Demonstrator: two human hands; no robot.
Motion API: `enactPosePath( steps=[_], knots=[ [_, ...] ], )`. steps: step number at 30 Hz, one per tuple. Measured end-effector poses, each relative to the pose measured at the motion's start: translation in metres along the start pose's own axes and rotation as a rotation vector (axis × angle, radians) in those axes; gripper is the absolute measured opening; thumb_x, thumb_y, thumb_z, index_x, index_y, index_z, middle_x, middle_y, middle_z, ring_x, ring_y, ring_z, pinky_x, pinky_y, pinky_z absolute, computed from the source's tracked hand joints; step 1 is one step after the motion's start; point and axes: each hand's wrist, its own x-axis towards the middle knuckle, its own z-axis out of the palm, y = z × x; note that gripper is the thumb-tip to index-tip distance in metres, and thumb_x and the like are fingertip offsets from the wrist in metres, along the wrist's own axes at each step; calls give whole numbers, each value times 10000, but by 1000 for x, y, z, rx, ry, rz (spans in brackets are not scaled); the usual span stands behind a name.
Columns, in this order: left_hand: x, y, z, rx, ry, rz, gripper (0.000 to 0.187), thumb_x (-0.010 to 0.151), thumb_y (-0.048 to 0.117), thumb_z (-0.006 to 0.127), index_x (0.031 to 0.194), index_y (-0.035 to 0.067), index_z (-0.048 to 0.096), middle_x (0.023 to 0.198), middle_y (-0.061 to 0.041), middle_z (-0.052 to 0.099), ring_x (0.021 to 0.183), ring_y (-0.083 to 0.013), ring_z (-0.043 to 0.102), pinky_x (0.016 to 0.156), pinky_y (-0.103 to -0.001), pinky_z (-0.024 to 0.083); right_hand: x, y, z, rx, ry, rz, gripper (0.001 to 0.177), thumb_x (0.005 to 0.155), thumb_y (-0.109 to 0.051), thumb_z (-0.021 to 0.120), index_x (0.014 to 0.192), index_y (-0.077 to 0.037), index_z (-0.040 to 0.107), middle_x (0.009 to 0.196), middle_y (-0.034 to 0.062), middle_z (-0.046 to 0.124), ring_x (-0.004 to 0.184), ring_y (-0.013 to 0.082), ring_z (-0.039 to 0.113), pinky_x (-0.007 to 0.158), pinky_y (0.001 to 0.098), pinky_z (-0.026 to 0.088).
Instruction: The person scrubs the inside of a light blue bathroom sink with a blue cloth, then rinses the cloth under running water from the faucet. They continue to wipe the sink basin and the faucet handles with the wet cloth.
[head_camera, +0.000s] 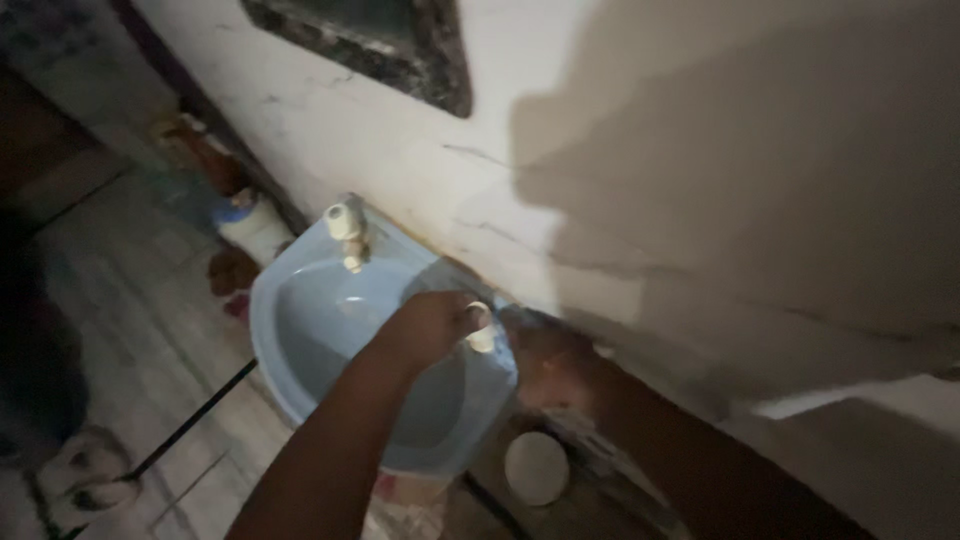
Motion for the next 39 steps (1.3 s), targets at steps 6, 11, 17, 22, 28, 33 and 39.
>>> enactPosePath(
  steps=[6,11,17,22,28,33,39],
  knots=[
    [1,2,1,121,-6,-26,357,938,399,637,1098,96,742,1044,-171,746,973,-382,693,844,-449,532,72,12,-20,-10,-38,-42,607,789,-88,699,1359,-27,496,1092,229,678,920,350,677,735,414,537],
    [10,-15,14,122,66,134,358,953,378,648,1105,63,725,1063,-192,733,967,-397,691,857,-456,531,22,31,26,18,-12,16,566,792,-98,708,1323,-15,527,1061,244,680,890,369,683,706,426,527],
    [6,-11,12,63,66,94,369,926,395,646,1082,73,737,1037,-180,743,962,-382,703,853,-457,545,79,14,-4,-25,-67,-7,519,796,-111,718,1279,-2,564,1024,261,683,855,392,689,672,440,515],
    [9,-12,8,186,8,7,390,965,430,606,1094,85,732,1022,-193,739,968,-389,700,867,-473,536,11,-6,-14,-111,162,-89,822,633,6,783,1377,21,434,1231,276,627,1075,409,661,760,416,566],
    [17,-29,17,182,45,79,411,936,437,646,1098,69,731,1040,-217,732,984,-399,699,869,-487,538,5,-31,-49,-131,-26,-8,809,786,-106,744,1483,-39,339,1041,165,680,907,278,662,739,384,563],
    [15,-32,22,146,95,124,449,903,468,657,1066,58,737,1027,-216,738,980,-409,696,860,-490,538,32,-46,-45,-189,-111,-52,675,829,-130,703,1421,-54,386,1026,146,680,893,263,659,741,379,563],
    [29,-43,23,259,22,125,498,895,531,663,1010,54,745,1013,-215,739,993,-403,700,874,-480,539,62,-14,-27,-304,-153,-38,504,859,-144,653,1320,-64,468,1064,151,677,936,275,658,775,387,557]
  ],
)
